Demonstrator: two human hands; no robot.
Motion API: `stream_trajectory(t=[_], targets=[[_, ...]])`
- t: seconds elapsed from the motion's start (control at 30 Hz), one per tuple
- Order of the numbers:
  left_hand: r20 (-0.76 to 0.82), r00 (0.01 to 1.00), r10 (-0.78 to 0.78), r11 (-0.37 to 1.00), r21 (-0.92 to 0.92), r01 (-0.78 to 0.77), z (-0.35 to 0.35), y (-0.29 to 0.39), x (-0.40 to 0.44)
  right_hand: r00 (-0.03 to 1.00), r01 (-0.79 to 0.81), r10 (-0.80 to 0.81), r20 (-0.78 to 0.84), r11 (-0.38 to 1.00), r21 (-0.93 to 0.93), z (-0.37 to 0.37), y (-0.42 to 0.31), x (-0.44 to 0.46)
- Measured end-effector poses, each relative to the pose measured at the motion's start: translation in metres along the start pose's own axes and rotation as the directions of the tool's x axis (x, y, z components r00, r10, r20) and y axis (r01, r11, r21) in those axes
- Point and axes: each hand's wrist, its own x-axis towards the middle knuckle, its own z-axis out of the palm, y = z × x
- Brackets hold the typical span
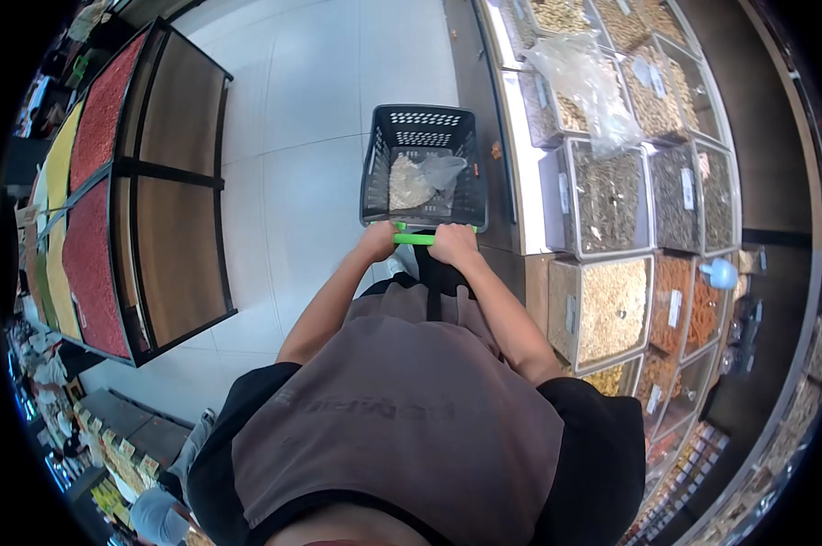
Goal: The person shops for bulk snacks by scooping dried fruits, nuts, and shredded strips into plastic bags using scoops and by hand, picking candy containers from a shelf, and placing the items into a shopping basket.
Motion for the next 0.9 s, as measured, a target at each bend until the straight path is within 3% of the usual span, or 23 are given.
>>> stream_trajectory(t=[0.1, 0.17, 0.23, 0.27, 0.3, 0.37, 0.43, 0.47, 0.6, 0.9], targets=[[0.067, 0.997, 0.031, 0.999, 0.021, -0.032, -0.018, 0.000, 0.017, 0.998, 0.019, -0.016, -0.058, 0.998, 0.060, -0.007, 0.008, 0.012], [0.054, 0.998, 0.022, 0.999, 0.023, -0.023, -0.029, 0.003, 0.031, 0.978, 0.075, -0.058, -0.198, 0.994, 0.078, -0.021, 0.013, 0.020], [0.053, 0.999, 0.008, 1.000, -0.021, -0.007, -0.035, -0.003, 0.051, 0.976, 0.079, -0.057, -0.212, 0.992, 0.100, -0.027, 0.017, 0.036], [-0.025, 0.999, 0.043, 0.997, -0.056, -0.044, -0.036, -0.001, 0.062, 0.973, 0.053, -0.027, -0.228, 0.993, 0.108, -0.032, 0.026, 0.041], [-0.103, 0.992, 0.075, 0.992, -0.091, -0.084, -0.035, -0.006, 0.070, 0.978, 0.077, -0.052, -0.200, 0.990, 0.121, -0.037, 0.031, 0.050], [-0.035, 0.995, 0.096, 0.981, -0.163, -0.101, -0.069, -0.006, 0.083, 0.997, 0.063, -0.056, -0.054, 0.987, 0.150, -0.066, 0.030, 0.071], [-0.022, 0.992, 0.126, 0.984, -0.125, -0.128, -0.087, 0.000, 0.116, 0.994, 0.061, -0.045, -0.104, 0.985, 0.159, -0.080, 0.046, 0.096], [-0.005, 0.996, 0.091, 0.990, -0.111, -0.091, -0.096, 0.005, 0.122, 0.981, 0.138, -0.111, -0.160, 0.975, 0.172, -0.085, 0.052, 0.104], [0.008, 1.000, 0.023, 0.995, -0.100, -0.022, -0.119, 0.024, 0.160, 0.961, 0.202, -0.157, -0.228, 0.961, 0.188, -0.112, 0.079, 0.135], [-0.074, 0.991, -0.112, 0.987, -0.123, 0.102, -0.135, 0.042, 0.215, 0.952, 0.269, -0.247, -0.179, 0.956, 0.117, -0.168, 0.117, 0.188]])
